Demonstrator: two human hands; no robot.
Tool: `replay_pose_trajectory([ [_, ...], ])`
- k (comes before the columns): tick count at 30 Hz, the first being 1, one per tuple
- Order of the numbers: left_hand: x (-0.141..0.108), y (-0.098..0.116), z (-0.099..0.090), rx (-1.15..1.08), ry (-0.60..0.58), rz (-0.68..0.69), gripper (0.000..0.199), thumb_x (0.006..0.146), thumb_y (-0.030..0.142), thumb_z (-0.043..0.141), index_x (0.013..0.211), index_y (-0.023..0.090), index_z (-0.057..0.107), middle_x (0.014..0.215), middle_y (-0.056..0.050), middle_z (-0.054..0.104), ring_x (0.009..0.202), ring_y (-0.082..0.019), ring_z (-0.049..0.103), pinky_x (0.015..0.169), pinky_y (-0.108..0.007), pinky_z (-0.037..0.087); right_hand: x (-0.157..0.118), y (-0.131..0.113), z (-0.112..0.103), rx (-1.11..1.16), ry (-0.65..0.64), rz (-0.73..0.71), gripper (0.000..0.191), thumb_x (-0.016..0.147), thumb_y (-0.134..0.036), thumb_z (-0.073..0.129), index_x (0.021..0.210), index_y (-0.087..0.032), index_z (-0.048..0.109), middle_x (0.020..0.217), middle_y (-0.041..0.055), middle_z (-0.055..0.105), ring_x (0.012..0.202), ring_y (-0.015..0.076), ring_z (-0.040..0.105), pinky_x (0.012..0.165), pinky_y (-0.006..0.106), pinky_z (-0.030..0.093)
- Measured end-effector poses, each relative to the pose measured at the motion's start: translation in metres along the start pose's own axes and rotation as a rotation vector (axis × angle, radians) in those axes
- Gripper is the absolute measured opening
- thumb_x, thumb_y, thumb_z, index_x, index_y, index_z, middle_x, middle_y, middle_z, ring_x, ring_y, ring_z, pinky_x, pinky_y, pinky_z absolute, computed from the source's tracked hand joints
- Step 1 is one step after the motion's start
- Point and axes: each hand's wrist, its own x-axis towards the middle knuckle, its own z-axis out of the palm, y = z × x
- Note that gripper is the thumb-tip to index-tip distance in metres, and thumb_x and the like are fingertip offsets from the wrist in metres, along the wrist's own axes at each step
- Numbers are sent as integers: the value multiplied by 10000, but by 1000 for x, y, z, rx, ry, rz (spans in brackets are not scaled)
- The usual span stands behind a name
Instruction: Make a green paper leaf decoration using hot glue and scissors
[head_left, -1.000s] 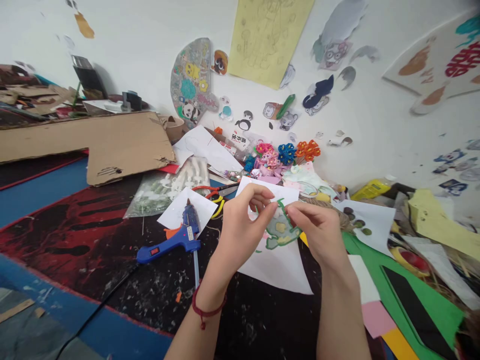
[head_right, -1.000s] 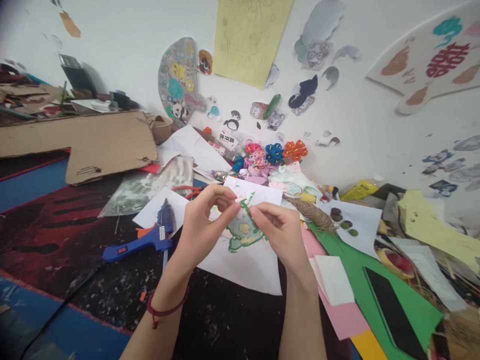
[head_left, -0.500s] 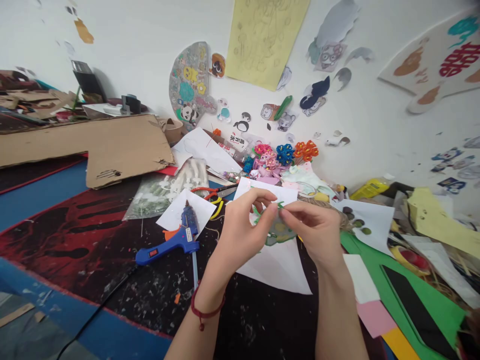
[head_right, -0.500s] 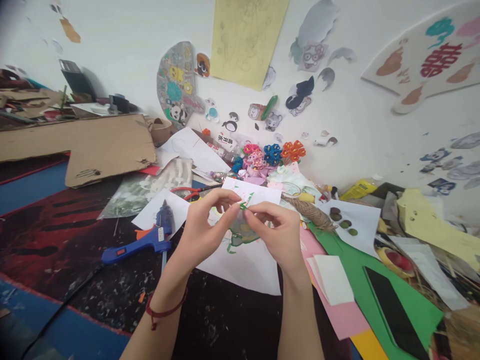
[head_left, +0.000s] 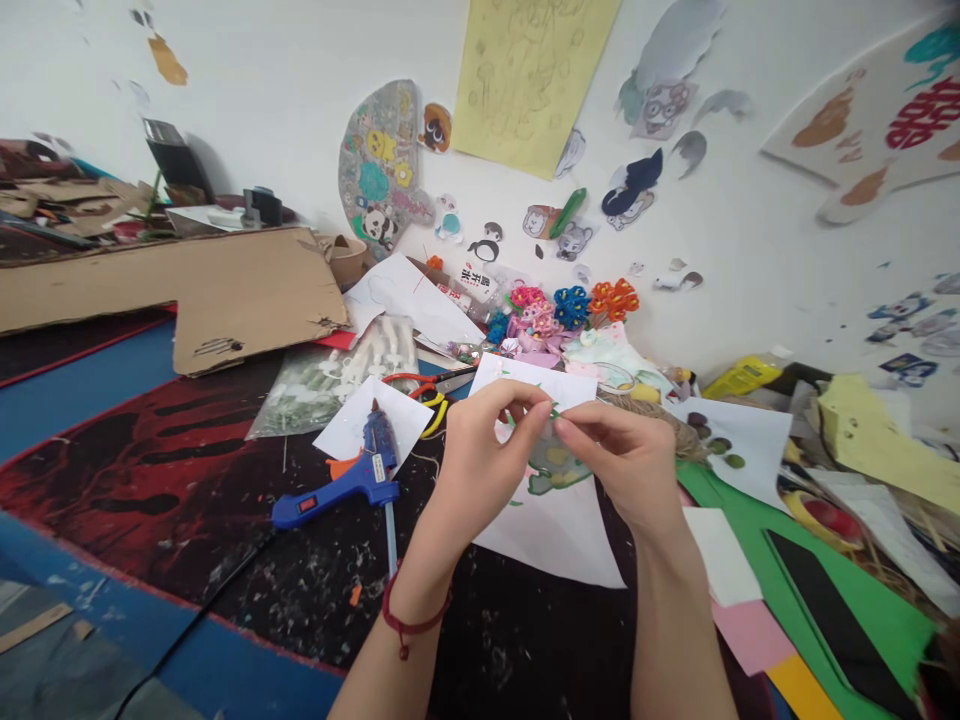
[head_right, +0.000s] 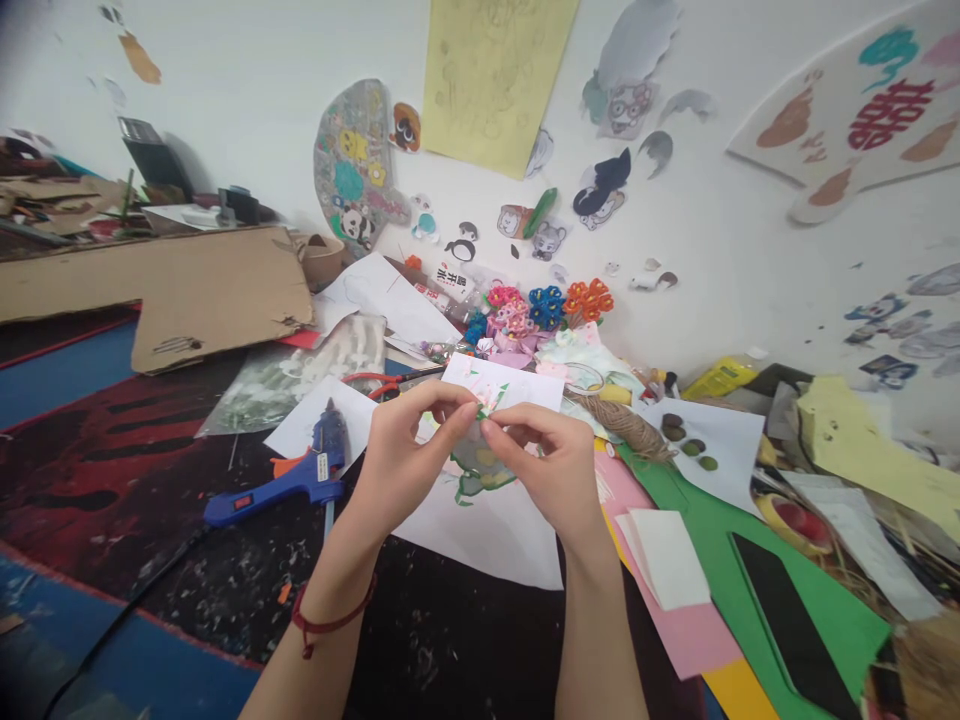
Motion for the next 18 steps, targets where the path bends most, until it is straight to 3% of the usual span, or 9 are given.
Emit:
replay_pose_trajectory([
  [11, 0, 0, 0, -6, -4, -30, 81, 923, 151, 648, 879, 175, 711, 799, -5, 717, 723, -132, 608, 700, -282, 451, 1, 1, 2, 63, -11, 26, 61, 858, -233, 755, 800, -234, 774, 727, -19, 724, 614, 111, 610, 568, 209, 502],
  [18, 1, 2, 0, -15, -13, -65, 115, 950, 221, 613, 905, 188, 713, 848, -24, 748, 749, -149, 631, 714, -299, 477, 2, 1, 1, 77, 46, 4, 62, 851, -238, 763, 793, -222, 776, 734, 1, 735, 647, 139, 642, 600, 236, 526],
])
